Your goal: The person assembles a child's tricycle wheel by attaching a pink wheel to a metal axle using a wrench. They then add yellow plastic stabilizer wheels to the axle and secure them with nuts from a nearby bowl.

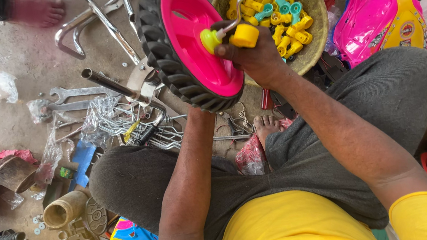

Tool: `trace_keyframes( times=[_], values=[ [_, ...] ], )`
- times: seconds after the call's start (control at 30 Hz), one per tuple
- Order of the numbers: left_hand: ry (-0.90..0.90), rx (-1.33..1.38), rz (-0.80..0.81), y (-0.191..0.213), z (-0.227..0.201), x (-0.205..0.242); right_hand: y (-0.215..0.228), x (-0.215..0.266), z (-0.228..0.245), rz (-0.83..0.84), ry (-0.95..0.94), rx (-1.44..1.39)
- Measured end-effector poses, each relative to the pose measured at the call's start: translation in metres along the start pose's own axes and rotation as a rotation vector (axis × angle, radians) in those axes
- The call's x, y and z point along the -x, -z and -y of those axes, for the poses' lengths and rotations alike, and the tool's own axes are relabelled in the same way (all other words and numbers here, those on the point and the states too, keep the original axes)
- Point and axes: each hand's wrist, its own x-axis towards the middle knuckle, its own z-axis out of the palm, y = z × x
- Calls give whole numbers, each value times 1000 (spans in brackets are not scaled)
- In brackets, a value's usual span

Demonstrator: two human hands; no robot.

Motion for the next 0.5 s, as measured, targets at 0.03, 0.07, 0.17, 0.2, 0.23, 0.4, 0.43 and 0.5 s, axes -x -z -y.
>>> trace_keyframes(
  times=[0.03,0.07,0.17,0.2,0.23,0.4,0.43,0.5],
  values=[
    [13,12,1,1,2,2,0,2,0,-6,-12,-56],
    [30,32,12,0,2,1,0,3,1,-25,-17,-29],
    [70,137,96,-4,-2,0,3,3,6,-97,-3,16],
    [93,179,124,-4,-4,1,7,3,9,-133,25,8],
    [119,234,164,-5,-8,2,11,4,11,-170,53,0],
    [159,334,235,4,-20,14,41,1,31,-286,-34,-4],
    [37,285,108,7,-23,14,46,0,35,-298,-79,10],
    [-202,185,-149,10,-29,13,54,1,41,-247,-75,-154]
  ],
)
